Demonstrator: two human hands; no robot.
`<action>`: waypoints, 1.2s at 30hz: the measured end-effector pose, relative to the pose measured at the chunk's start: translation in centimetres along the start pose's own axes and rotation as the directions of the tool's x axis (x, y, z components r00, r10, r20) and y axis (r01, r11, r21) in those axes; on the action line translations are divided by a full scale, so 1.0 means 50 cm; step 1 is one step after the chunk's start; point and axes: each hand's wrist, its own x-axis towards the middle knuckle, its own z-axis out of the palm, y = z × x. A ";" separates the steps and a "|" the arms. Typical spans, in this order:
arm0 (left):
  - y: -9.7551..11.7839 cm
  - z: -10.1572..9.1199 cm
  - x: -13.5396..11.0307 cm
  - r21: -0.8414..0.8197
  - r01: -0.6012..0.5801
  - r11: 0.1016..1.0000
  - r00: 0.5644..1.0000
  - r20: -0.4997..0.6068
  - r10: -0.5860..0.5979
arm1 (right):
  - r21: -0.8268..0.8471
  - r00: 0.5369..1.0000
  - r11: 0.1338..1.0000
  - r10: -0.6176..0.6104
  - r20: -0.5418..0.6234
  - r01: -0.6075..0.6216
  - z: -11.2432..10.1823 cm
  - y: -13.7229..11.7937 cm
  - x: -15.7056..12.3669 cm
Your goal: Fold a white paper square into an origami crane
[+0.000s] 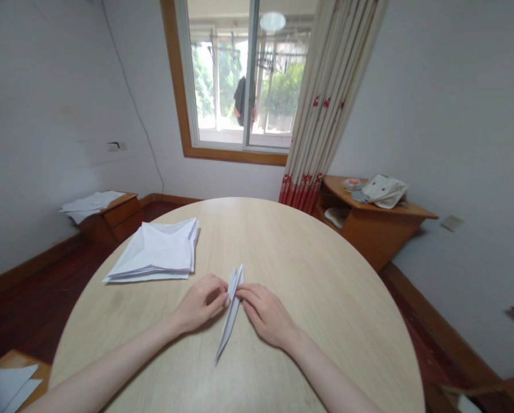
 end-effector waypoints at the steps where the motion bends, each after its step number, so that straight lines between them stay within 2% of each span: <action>1: -0.001 0.001 0.000 0.000 0.039 0.999 0.999 -0.006 -0.039 | -0.007 1.000 1.000 -0.001 0.004 0.001 0.000 -0.001 0.000; 4: -0.003 0.002 0.001 0.046 0.114 0.992 0.993 -0.023 -0.113 | -0.020 1.000 1.000 0.000 0.029 0.000 -0.001 -0.002 0.000; 11: -0.004 0.000 0.005 0.107 0.177 0.978 0.983 -0.067 -0.170 | -0.044 0.995 0.999 -0.014 0.100 0.019 -0.002 -0.001 0.000; 14: -0.007 0.000 0.006 0.146 0.174 0.974 0.984 -0.062 -0.167 | -0.063 0.993 0.998 -0.012 0.116 0.020 -0.001 0.002 0.000; 18: -0.012 0.002 0.007 0.225 0.147 0.963 0.989 0.000 -0.151 | -0.075 0.994 0.997 -0.008 0.109 0.017 0.002 0.005 -0.002; 23: -0.014 0.000 0.007 0.243 0.133 0.961 0.989 0.031 -0.145 | -0.073 0.993 0.997 -0.007 0.122 0.016 0.005 0.008 -0.005; 26: -0.016 -0.003 0.008 0.251 0.090 0.964 0.994 0.033 -0.101 | -0.071 0.994 0.997 -0.016 0.108 0.024 0.004 0.007 -0.003; 30: -0.025 -0.008 0.008 0.174 -0.009 0.985 1.000 0.018 0.006 | -0.104 0.994 0.994 -0.021 0.103 0.032 0.004 0.005 0.001; 36: -0.029 -0.008 0.006 -0.031 -0.037 0.999 0.994 0.101 0.040 | -0.087 0.994 0.994 -0.063 0.089 0.071 0.010 0.010 0.001</action>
